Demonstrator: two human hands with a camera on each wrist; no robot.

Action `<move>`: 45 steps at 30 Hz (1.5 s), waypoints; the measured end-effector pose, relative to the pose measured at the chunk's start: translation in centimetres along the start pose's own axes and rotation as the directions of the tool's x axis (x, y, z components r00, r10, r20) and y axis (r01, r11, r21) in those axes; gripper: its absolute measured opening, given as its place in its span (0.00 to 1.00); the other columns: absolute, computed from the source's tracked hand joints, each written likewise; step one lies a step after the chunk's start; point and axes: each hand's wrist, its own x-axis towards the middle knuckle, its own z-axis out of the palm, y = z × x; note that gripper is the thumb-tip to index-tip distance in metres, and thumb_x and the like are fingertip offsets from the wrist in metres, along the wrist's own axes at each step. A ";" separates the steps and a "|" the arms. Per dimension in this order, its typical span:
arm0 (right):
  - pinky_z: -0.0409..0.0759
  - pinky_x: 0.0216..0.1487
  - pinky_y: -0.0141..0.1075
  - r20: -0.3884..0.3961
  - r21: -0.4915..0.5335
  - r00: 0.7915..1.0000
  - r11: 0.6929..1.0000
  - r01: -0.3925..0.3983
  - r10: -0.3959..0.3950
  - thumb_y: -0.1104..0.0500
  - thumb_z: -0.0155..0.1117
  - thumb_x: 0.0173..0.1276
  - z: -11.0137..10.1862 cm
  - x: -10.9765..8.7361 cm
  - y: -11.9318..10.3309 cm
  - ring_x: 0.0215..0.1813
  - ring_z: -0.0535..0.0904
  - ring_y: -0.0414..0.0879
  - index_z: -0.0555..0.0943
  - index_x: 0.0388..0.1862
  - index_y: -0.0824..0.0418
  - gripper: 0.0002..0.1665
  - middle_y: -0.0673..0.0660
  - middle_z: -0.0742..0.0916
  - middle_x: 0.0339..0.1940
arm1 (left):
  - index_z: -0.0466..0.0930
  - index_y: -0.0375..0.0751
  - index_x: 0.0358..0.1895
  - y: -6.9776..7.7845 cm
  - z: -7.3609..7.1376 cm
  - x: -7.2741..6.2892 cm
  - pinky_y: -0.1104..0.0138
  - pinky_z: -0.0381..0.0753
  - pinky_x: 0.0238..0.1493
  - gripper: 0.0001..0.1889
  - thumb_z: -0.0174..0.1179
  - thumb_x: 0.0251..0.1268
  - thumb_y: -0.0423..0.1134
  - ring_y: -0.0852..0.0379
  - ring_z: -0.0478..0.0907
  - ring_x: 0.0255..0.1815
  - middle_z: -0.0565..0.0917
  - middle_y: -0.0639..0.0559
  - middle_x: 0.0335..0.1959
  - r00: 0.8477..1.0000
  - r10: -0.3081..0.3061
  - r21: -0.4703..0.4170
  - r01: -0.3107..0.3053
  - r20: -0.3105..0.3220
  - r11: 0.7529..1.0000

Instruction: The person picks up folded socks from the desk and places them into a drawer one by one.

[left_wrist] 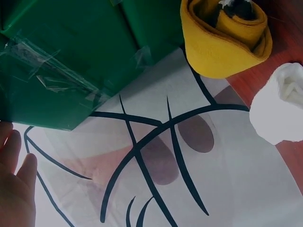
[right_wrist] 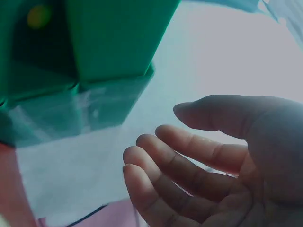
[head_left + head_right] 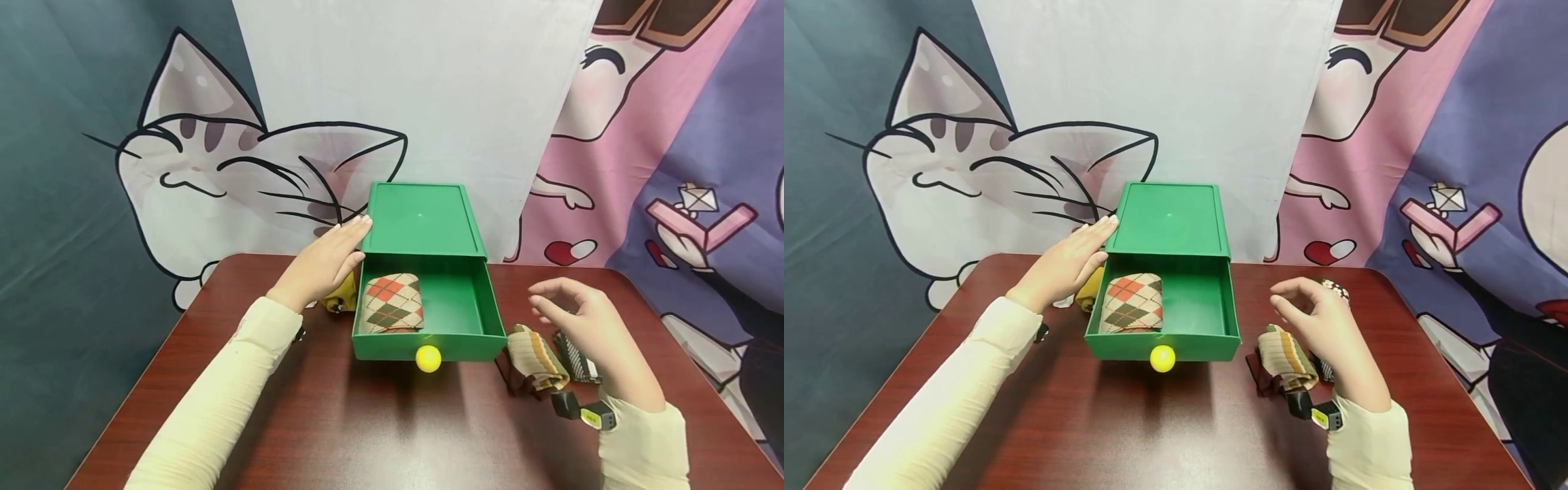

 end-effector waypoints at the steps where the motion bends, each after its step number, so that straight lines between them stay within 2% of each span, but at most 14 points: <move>1: 0.83 0.36 0.26 0.003 -0.012 1.000 1.000 -0.012 0.012 0.58 0.66 0.74 0.1 -0.1 0.6 0.34 0.85 0.33 0.84 0.53 0.63 0.14 0.55 0.89 0.40 | 0.54 0.37 0.81 0.0 0.0 0.0 0.56 0.47 0.82 0.30 0.46 0.83 0.44 0.51 0.51 0.82 0.59 0.45 0.81 1.000 -0.001 0.000 0.001 0.003 1.000; 4: 0.82 0.36 0.26 0.020 -0.031 0.999 0.998 -0.046 0.047 0.57 0.65 0.74 0.3 -0.5 1.9 0.34 0.85 0.34 0.84 0.54 0.65 0.15 0.60 0.89 0.40 | 0.54 0.37 0.81 0.0 0.1 0.0 0.56 0.47 0.82 0.30 0.45 0.83 0.45 0.51 0.51 0.82 0.58 0.45 0.81 1.000 -0.003 0.003 0.002 0.005 1.000; 8: 0.80 0.34 0.31 0.034 -0.119 0.995 0.989 -0.086 0.090 0.55 0.65 0.74 0.7 -0.7 3.3 0.33 0.84 0.40 0.84 0.54 0.65 0.17 0.58 0.89 0.35 | 0.53 0.38 0.81 0.0 0.1 0.0 0.56 0.47 0.82 0.30 0.45 0.83 0.45 0.51 0.51 0.82 0.58 0.46 0.81 1.000 -0.006 0.003 0.006 0.008 1.000; 11: 0.81 0.38 0.41 0.045 -0.189 0.993 0.977 -0.103 0.113 0.55 0.66 0.73 1.1 -0.8 4.5 0.39 0.85 0.52 0.84 0.53 0.66 0.17 0.62 0.89 0.38 | 0.53 0.38 0.81 0.1 0.1 0.0 0.57 0.46 0.82 0.30 0.45 0.83 0.45 0.50 0.51 0.82 0.58 0.46 0.81 1.000 -0.004 0.000 0.004 0.009 1.000; 14: 0.82 0.45 0.54 0.073 -0.221 0.988 0.968 -0.118 0.137 0.53 0.67 0.73 1.5 -0.8 5.7 0.49 0.83 0.64 0.82 0.54 0.68 0.21 0.69 0.87 0.48 | 0.54 0.37 0.81 0.1 0.1 0.0 0.57 0.47 0.82 0.30 0.46 0.83 0.44 0.49 0.53 0.82 0.58 0.45 0.81 1.000 -0.001 0.001 0.001 0.004 1.000; 16: 0.80 0.50 0.61 0.090 -0.250 0.984 0.960 -0.125 0.151 0.52 0.67 0.72 1.6 -0.7 6.3 0.53 0.81 0.68 0.81 0.55 0.71 0.24 0.71 0.85 0.53 | 0.54 0.37 0.81 0.0 0.1 -0.1 0.56 0.47 0.82 0.30 0.46 0.83 0.44 0.47 0.54 0.81 0.59 0.45 0.80 1.000 0.000 0.004 0.000 -0.004 1.000; 20: 0.75 0.54 0.67 0.127 -0.297 0.970 0.941 -0.161 0.206 0.52 0.68 0.70 1.9 -0.5 7.1 0.55 0.81 0.70 0.81 0.56 0.73 0.26 0.72 0.85 0.53 | 0.54 0.36 0.80 0.0 0.1 -0.2 0.57 0.47 0.82 0.30 0.46 0.83 0.44 0.46 0.55 0.81 0.59 0.44 0.80 1.000 -0.001 0.003 0.001 -0.009 1.000; 28: 0.80 0.50 0.61 0.205 -0.329 0.932 0.918 -0.222 0.299 0.55 0.70 0.66 1.9 0.1 8.6 0.52 0.81 0.70 0.78 0.53 0.79 0.29 0.73 0.86 0.46 | 0.54 0.37 0.80 0.1 0.0 -0.1 0.56 0.47 0.82 0.30 0.46 0.83 0.44 0.50 0.52 0.82 0.59 0.45 0.81 1.000 -0.004 0.000 0.004 0.000 1.000; 37: 0.79 0.53 0.61 0.215 -0.351 0.921 0.906 -0.237 0.324 0.51 0.73 0.62 2.8 0.2 9.3 0.51 0.81 0.70 0.76 0.54 0.83 0.37 0.75 0.85 0.46 | 0.53 0.37 0.81 0.1 0.1 -0.1 0.57 0.46 0.82 0.30 0.45 0.83 0.44 0.46 0.54 0.81 0.58 0.45 0.81 1.000 -0.020 -0.005 0.020 0.007 1.000; 42: 0.81 0.52 0.58 0.234 -0.312 0.911 0.914 -0.261 0.340 0.51 0.73 0.63 3.2 0.1 9.4 0.47 0.82 0.62 0.75 0.54 0.83 0.37 0.73 0.86 0.44 | 0.53 0.38 0.81 0.1 0.1 -0.1 0.57 0.46 0.82 0.30 0.45 0.83 0.45 0.48 0.52 0.82 0.58 0.46 0.81 1.000 -0.022 -0.011 0.022 0.007 1.000; 45: 0.83 0.46 0.52 0.241 -0.311 0.912 0.916 -0.252 0.333 0.51 0.73 0.63 3.3 0.0 9.5 0.42 0.81 0.58 0.77 0.50 0.81 0.34 0.69 0.86 0.39 | 0.53 0.38 0.81 0.2 0.1 -0.1 0.57 0.46 0.82 0.30 0.46 0.83 0.44 0.49 0.52 0.82 0.58 0.46 0.81 1.000 -0.019 -0.009 0.019 0.004 1.000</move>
